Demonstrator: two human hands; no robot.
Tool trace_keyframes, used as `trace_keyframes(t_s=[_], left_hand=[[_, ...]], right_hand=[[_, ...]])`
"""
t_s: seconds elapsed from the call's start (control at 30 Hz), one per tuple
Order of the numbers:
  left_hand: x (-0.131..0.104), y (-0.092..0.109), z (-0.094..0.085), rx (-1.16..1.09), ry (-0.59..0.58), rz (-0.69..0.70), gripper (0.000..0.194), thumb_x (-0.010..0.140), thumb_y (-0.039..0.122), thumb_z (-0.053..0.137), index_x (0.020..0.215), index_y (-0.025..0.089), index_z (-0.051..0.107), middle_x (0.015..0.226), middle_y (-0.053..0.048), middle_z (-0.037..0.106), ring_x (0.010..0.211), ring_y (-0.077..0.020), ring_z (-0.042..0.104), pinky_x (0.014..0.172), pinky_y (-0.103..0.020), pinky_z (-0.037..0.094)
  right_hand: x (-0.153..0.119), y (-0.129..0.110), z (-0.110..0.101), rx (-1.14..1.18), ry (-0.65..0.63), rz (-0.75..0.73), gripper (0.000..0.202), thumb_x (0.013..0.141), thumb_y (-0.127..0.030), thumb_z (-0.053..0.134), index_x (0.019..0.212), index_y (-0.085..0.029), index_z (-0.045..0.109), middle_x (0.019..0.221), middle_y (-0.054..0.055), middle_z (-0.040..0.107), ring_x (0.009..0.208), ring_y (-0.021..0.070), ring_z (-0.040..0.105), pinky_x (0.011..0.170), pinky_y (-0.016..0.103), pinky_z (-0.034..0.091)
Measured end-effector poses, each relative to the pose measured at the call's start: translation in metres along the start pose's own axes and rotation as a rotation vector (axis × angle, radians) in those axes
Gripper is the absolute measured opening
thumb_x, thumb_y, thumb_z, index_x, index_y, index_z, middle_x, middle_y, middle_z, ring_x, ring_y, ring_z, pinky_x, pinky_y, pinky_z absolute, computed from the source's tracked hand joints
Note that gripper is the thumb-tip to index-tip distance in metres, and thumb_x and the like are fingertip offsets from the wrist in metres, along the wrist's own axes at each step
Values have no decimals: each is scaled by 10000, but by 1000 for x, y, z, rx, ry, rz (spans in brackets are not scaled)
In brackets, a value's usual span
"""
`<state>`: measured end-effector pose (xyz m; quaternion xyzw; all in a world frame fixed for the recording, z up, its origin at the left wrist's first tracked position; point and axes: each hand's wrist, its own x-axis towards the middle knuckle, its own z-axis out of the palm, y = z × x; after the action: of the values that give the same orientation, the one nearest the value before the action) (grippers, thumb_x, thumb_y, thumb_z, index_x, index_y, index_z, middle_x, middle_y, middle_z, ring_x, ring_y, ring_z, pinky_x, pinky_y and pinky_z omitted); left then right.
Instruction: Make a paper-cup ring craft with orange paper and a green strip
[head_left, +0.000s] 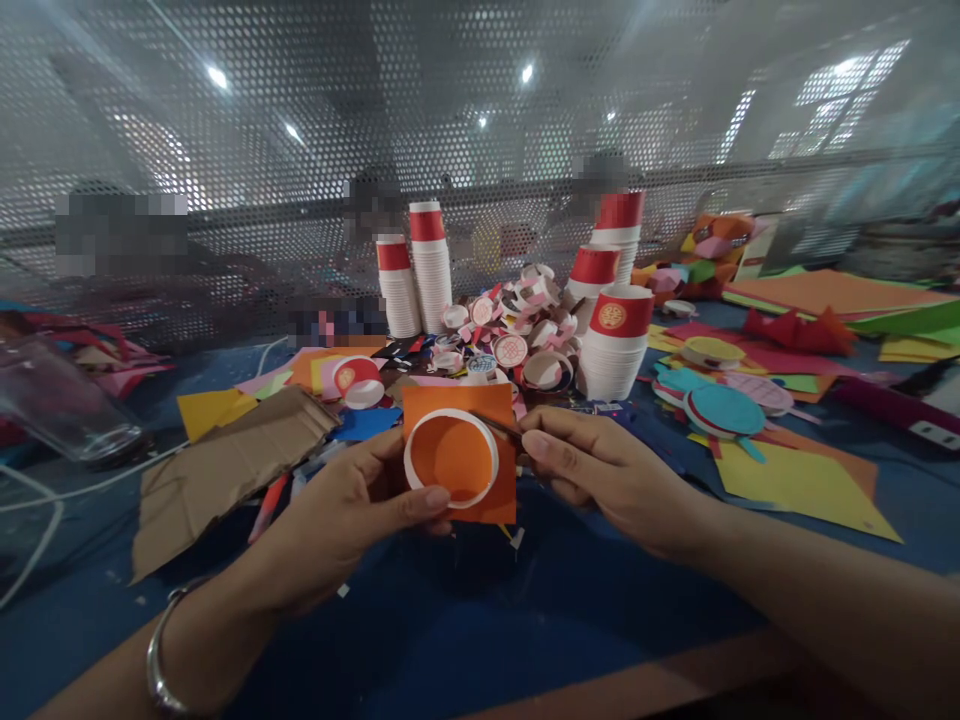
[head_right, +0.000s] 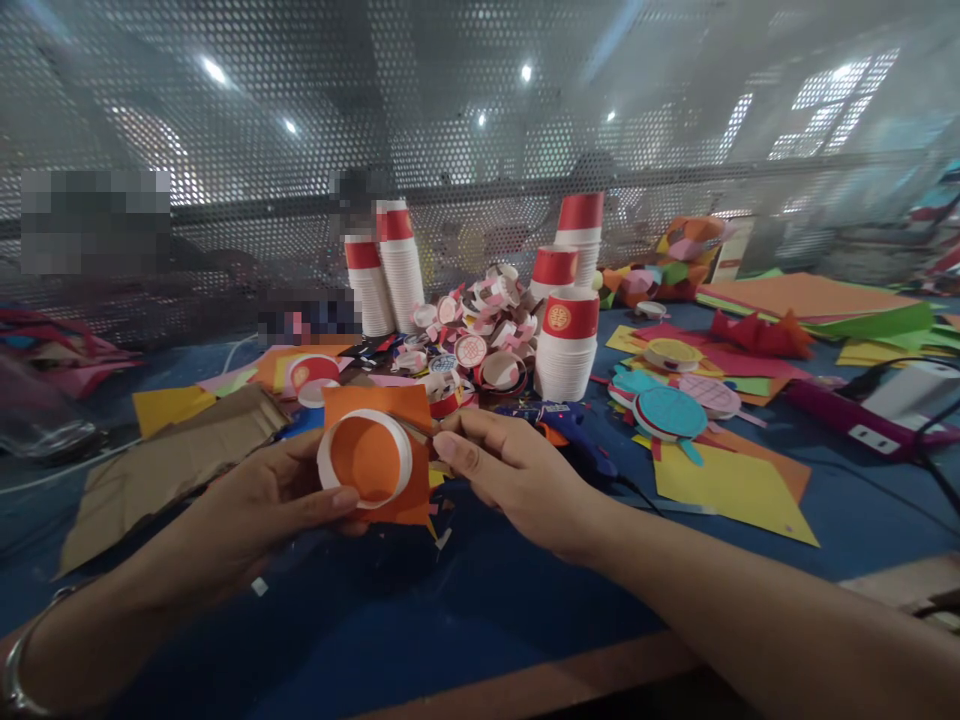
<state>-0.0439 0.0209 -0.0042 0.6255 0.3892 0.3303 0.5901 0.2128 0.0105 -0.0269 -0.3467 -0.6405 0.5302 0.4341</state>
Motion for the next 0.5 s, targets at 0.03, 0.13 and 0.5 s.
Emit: trace_keyframes(t_s=[0.03,0.13,0.5], left_hand=[[0,1,0,6,17,3,501,863,333,855,1335,274,697,1300,-71,756,995,-195,738,756,-241,639],[0,2,0,58,72,30,462,890,380,822,1314,241,702,1267,-92,761,986,-206,736,689,-218,629],[1,-1,1,134,113,52,339,899,410,803,1143,193,713,939,-30,768,683,-121,690,636,-212,613]], right_hand=[[0,0,0,4,-1,1,392,1035,-556,574,871,-205,519,631,-97,334,512,70,232,453,251,157],[2,1,0,10,-3,3,418,1024,-570,589,832,-209,502,632,-88,359,512,70,250,451,255,151],[1,0,2,94,7,32,420,995,-588,626,872,-198,530,637,-97,328,496,57,228,436,238,119]])
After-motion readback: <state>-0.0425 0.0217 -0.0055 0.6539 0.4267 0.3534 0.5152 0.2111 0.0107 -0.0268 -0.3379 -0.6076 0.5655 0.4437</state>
